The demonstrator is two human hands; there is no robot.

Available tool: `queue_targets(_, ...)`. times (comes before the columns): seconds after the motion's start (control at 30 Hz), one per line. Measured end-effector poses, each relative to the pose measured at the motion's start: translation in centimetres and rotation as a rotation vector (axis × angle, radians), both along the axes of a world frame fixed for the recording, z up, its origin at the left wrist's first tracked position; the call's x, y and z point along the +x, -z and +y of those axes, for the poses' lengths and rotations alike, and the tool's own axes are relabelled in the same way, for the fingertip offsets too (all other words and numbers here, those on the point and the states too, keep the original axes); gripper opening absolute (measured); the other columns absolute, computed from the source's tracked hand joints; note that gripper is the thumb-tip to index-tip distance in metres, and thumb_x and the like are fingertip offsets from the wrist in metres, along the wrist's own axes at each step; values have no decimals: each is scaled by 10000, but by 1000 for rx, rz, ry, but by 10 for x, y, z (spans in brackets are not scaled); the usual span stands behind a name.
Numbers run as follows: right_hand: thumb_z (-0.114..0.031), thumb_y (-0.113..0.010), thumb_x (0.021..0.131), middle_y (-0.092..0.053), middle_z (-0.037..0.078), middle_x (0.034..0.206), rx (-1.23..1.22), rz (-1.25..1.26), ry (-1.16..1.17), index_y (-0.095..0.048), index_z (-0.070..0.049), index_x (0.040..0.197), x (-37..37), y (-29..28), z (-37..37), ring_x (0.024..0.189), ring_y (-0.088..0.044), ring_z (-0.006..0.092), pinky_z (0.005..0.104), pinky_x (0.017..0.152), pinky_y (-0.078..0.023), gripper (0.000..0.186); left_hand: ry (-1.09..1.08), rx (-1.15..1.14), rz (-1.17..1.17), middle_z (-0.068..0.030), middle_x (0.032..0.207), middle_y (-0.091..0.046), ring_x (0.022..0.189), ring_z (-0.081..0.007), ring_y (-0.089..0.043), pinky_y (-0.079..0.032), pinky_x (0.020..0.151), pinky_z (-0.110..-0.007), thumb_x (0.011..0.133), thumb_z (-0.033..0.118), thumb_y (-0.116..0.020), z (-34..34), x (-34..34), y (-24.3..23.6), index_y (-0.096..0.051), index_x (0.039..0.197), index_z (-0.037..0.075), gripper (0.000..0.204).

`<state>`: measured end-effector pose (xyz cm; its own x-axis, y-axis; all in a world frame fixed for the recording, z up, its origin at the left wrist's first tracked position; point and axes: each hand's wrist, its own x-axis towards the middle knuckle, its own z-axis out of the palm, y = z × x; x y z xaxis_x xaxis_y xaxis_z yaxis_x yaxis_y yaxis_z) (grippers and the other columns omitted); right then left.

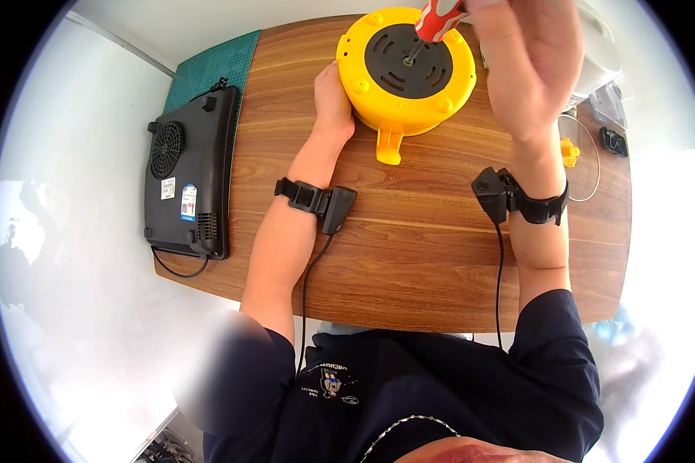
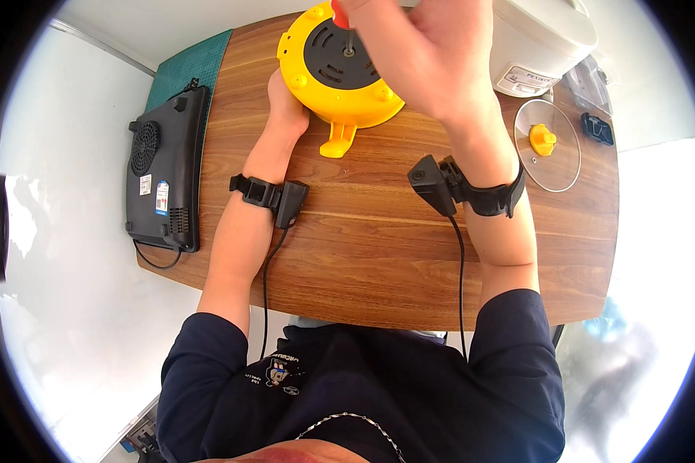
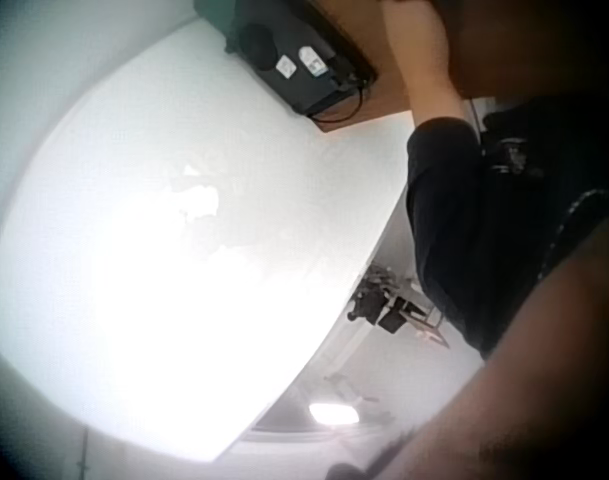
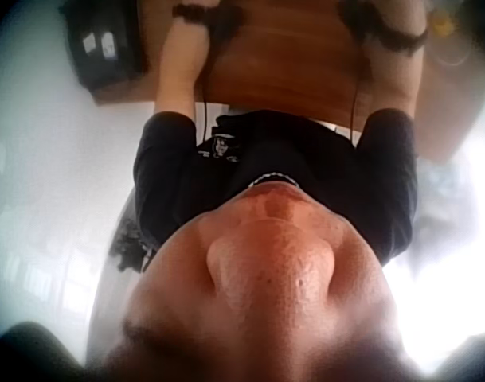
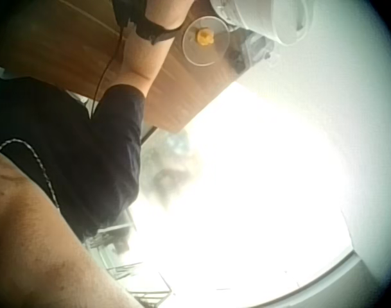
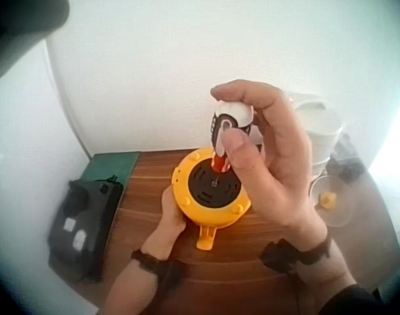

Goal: The person uses a screwdriver to remove screws from a white rice cooker and a yellow pot. They detach the lid from the pot and then unscrew the bottom of the pot. The person places the removed parts on the table.

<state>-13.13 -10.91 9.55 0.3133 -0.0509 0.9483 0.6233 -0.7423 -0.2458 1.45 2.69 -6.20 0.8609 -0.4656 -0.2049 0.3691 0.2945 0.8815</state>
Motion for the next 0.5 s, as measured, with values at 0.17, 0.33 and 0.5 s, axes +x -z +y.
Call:
queue_targets(0.17, -122, -706, 975, -644, 101, 1163, -142, -9, 18, -606, 15, 1276, -8, -6, -17, 1023, -607, 145, 303, 919, -493, 346, 7, -5, -10, -11, 935, -669, 844, -135, -613, -479, 773, -313, 1030, 188, -515, -2, 0, 0, -657, 952, 72, 200)
queue_targets(0.33, -81, -735, 944, -657, 88, 1135, 112, -120, -95, -637, 1, 1253, 15, 9, 3, 987, -597, 141, 284, 879, -486, 334, 1, -15, -13, -19, 968, -685, 872, -142, -631, -491, 793, -314, 1028, 186, -518, 2, 0, 3, -674, 993, 61, 203)
queue_targets(0.5, -88, -682, 982, -649, 117, 1181, -292, 80, 144, -573, 38, 1337, -22, -16, -12, 1104, -615, 177, 306, 968, -497, 393, 10, -25, -25, -16, 963, -681, 864, -141, -626, -489, 785, -314, 1025, 182, -520, -1, 2, 3, -672, 981, 63, 198)
